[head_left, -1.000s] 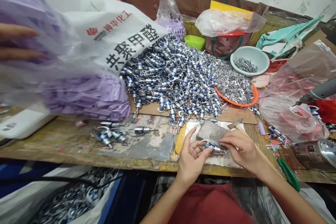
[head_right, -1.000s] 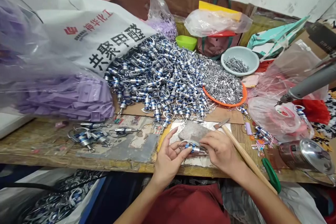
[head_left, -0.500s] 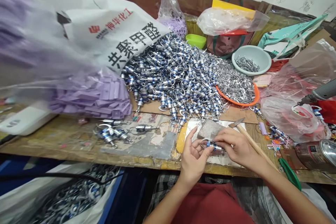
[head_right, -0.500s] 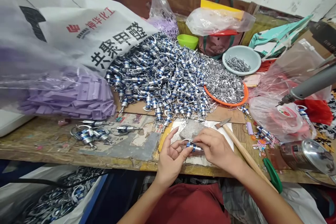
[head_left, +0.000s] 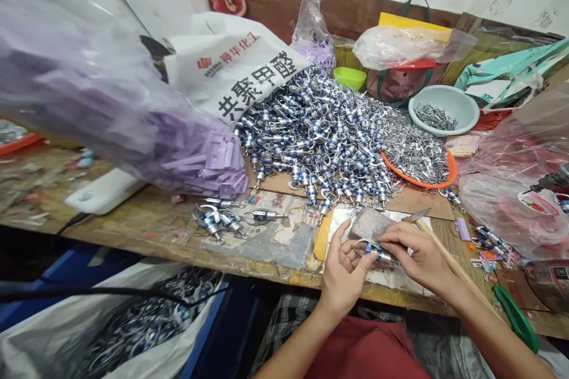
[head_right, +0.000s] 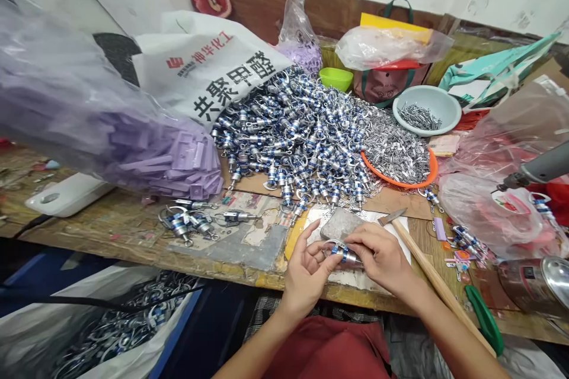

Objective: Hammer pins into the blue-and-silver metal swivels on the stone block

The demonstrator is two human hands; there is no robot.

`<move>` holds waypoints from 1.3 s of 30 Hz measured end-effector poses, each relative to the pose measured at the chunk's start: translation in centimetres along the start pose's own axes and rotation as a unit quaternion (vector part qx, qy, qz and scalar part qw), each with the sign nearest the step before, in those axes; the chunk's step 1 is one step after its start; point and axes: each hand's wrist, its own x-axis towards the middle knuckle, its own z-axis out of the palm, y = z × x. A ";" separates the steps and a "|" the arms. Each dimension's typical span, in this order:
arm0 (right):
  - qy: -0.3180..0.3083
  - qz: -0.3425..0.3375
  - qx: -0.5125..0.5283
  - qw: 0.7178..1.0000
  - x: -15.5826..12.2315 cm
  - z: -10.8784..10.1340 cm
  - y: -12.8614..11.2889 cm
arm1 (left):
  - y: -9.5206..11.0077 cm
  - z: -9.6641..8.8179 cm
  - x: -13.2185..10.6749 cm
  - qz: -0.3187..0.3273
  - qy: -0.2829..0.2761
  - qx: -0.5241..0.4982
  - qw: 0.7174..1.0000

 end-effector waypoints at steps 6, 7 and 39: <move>0.013 -0.003 -0.007 1.000 -0.1 0.0 -0.1 | 0.0 0.0 0.1 0.008 0.000 -0.008 1.000; 0.018 -0.002 -0.008 1.000 -0.1 0.0 -0.1 | 0.0 0.0 0.1 0.009 -0.001 -0.007 1.000; -0.153 -0.004 -0.036 0.988 2.5 -1.2 -1.0 | -0.1 -0.5 0.3 0.009 -0.009 0.002 1.000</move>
